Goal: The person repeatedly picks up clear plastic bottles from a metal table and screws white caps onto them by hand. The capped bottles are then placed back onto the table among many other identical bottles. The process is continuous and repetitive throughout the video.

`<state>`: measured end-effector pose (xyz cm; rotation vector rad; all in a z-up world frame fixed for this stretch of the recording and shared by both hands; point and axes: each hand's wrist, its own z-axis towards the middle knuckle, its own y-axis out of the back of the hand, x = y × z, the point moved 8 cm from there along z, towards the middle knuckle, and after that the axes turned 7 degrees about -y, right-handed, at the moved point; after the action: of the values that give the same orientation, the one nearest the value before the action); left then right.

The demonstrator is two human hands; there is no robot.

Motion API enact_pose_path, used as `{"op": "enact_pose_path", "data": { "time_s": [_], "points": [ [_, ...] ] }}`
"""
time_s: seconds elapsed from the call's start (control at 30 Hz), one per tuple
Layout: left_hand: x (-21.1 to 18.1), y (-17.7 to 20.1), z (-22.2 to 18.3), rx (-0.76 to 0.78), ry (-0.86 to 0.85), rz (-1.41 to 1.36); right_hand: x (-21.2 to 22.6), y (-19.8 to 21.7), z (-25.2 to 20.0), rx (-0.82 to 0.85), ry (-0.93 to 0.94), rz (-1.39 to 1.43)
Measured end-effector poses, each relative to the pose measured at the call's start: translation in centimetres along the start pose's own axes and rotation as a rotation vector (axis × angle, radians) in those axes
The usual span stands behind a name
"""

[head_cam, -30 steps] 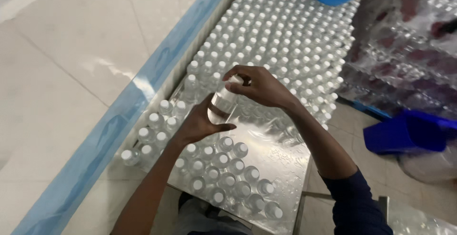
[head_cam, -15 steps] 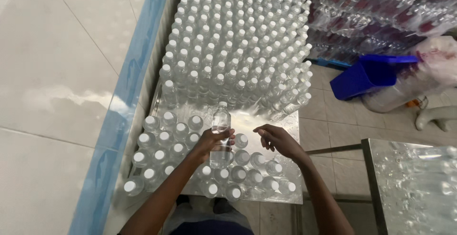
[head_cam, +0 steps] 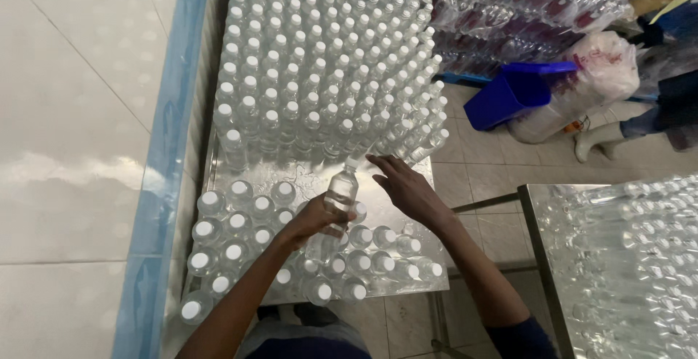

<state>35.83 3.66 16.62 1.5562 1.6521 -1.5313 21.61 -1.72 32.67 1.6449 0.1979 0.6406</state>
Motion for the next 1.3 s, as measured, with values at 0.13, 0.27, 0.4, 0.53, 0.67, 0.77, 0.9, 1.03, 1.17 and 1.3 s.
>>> {"op": "enact_pose_path", "data": {
  "time_s": [0.13,0.27,0.4,0.53,0.67,0.77,0.9,1.03,1.17,1.3],
  "points": [
    [-4.2,-0.2,-2.4,0.109,-0.038,0.236,1.1,-0.1,1.6,0.078,0.263,-0.052],
    [-6.4,0.1,-3.3,0.201,-0.074,0.391,1.9,-0.4,1.5,0.168,0.468,-0.097],
    [-6.0,0.7,-3.1,0.216,-0.173,0.712,-3.7,-4.9,4.1,0.333,-0.005,0.139],
    [-7.9,0.9,-2.8,0.151,-0.134,0.875,-7.6,-7.4,4.7,0.569,-0.387,0.308],
    [-8.0,1.8,-3.1,0.179,-0.113,0.665,-2.3,-1.5,3.7,0.258,0.107,0.032],
    [-6.9,0.9,-3.5,0.353,-0.051,0.5,-1.1,-2.7,1.0,-0.006,0.674,-0.179],
    [-4.0,-1.3,-3.6,0.613,0.02,0.364,-4.1,-8.0,-1.9,-0.101,0.891,-0.018],
    [-3.1,-1.6,-1.6,0.494,-0.058,0.452,-14.7,-16.4,0.4,0.214,-0.112,0.529],
    [-4.8,-1.1,-1.9,0.301,-0.015,0.926,-12.9,-13.9,-1.0,0.5,-0.521,0.567],
    [-5.1,-0.9,-0.6,0.515,-0.04,0.37,-4.9,-2.4,-0.7,-0.22,0.433,-0.035]
  ]
}}
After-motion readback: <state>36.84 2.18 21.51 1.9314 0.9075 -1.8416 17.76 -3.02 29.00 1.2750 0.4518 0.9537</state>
